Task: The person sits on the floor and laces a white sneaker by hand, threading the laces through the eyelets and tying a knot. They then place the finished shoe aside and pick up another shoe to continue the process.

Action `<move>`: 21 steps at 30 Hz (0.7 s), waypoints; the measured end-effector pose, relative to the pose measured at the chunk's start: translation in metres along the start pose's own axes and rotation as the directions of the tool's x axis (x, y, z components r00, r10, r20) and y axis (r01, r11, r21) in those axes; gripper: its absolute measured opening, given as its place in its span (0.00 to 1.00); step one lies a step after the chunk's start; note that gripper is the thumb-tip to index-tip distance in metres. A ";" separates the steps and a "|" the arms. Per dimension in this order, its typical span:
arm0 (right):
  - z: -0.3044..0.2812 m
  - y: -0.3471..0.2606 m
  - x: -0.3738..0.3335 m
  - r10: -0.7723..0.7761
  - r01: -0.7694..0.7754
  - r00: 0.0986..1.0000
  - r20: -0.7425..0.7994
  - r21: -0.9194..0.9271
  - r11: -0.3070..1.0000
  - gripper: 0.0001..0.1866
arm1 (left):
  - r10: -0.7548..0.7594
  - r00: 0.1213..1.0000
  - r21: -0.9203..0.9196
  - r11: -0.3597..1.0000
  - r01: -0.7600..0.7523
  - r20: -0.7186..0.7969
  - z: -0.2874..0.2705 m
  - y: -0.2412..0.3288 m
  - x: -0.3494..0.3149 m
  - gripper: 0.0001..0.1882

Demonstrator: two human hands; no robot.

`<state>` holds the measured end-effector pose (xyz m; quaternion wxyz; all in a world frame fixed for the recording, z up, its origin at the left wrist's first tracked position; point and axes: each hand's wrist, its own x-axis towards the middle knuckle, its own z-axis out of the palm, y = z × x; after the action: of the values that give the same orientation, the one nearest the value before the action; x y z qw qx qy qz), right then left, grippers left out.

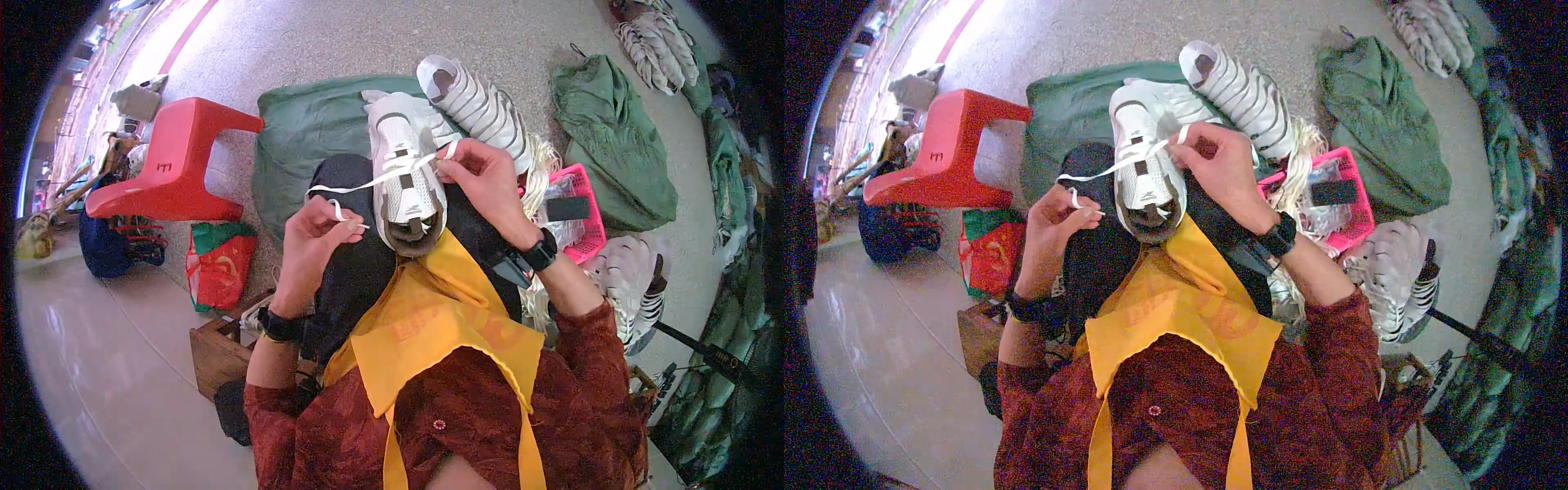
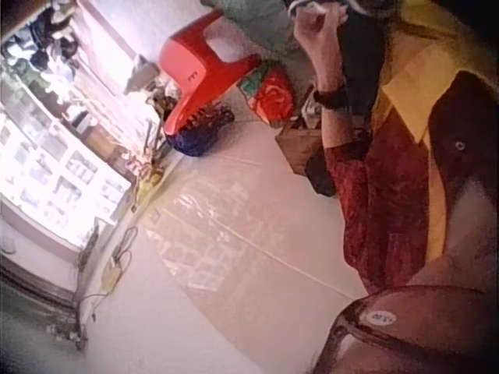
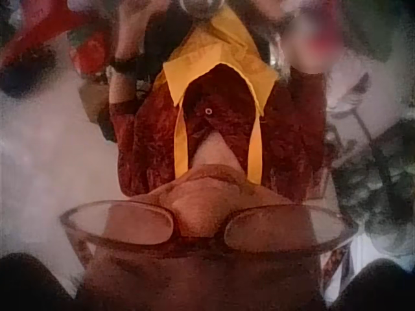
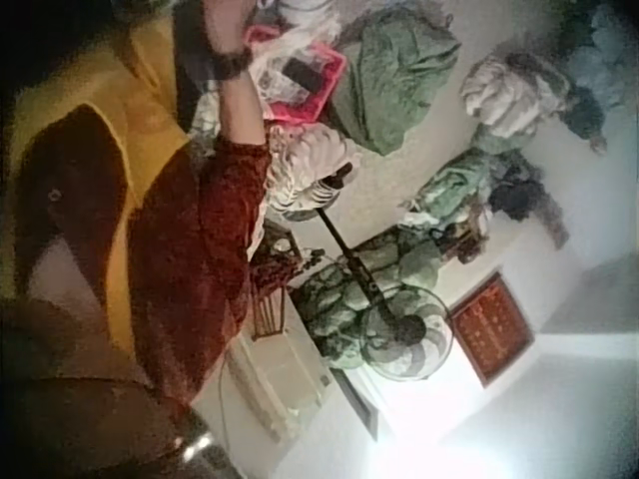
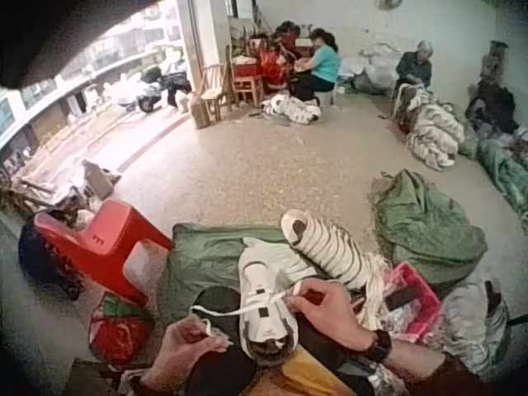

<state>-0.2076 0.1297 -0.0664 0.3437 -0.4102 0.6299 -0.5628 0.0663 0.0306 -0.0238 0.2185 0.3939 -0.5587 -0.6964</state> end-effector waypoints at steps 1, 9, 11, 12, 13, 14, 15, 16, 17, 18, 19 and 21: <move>-0.001 0.000 -0.001 0.009 -0.010 1.000 0.023 0.036 0.999 0.03 | 0.015 1.000 -0.005 1.000 -0.015 -0.010 0.003 -0.004 0.002 0.07; 0.002 -0.005 -0.005 0.056 -0.059 0.998 0.026 0.134 0.989 0.01 | 0.091 0.994 0.033 0.995 -0.089 -0.059 0.019 -0.006 0.020 0.07; 0.005 -0.005 -0.004 0.017 -0.017 1.000 -0.002 0.099 0.995 0.01 | 0.101 0.995 0.055 0.993 -0.099 -0.026 0.018 -0.006 0.021 0.06; 0.008 -0.005 -0.004 -0.010 0.012 1.000 -0.029 0.078 0.997 0.03 | 0.110 0.994 0.081 0.991 -0.109 -0.011 0.017 -0.007 0.021 0.06; 0.011 -0.005 -0.003 -0.037 0.040 0.998 -0.054 0.055 0.998 0.05 | 0.119 0.993 0.107 0.987 -0.118 0.004 0.017 -0.007 0.021 0.06; 0.012 -0.003 -0.003 -0.045 0.046 0.997 -0.057 0.010 0.999 0.06 | 0.126 0.992 0.133 0.983 -0.128 0.018 0.017 -0.008 0.021 0.06; 0.013 0.000 -0.003 -0.054 0.052 0.997 -0.056 -0.034 0.998 0.07 | 0.135 0.991 0.123 0.983 -0.136 0.018 0.017 -0.009 0.022 0.07; 0.013 0.002 -0.002 -0.064 0.059 0.997 -0.053 -0.078 0.995 0.08 | 0.143 0.990 0.113 0.983 -0.144 0.016 0.017 -0.011 0.025 0.07; 0.013 0.003 -0.002 -0.072 0.069 0.996 -0.055 -0.057 0.996 0.10 | 0.152 0.988 0.104 0.983 -0.153 0.014 0.018 -0.012 0.027 0.07; 0.016 -0.005 -0.003 -0.045 0.045 0.996 -0.079 0.001 0.999 0.09 | 0.172 0.985 0.162 0.972 -0.169 -0.003 0.019 -0.009 0.028 0.07; 0.013 -0.002 -0.002 -0.044 0.041 0.997 -0.061 -0.039 0.998 0.09 | 0.191 0.981 0.220 0.958 -0.183 -0.018 0.021 -0.005 0.029 0.07; 0.013 -0.004 -0.002 -0.017 0.017 0.999 -0.048 0.008 1.000 0.08 | 0.192 0.978 0.214 0.962 -0.170 -0.086 0.026 -0.004 0.033 0.07</move>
<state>-0.1948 0.1262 -0.0641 0.3255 -0.4006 0.6322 -0.5778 0.0264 0.0228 -0.0360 0.2690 0.3977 -0.6489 -0.5902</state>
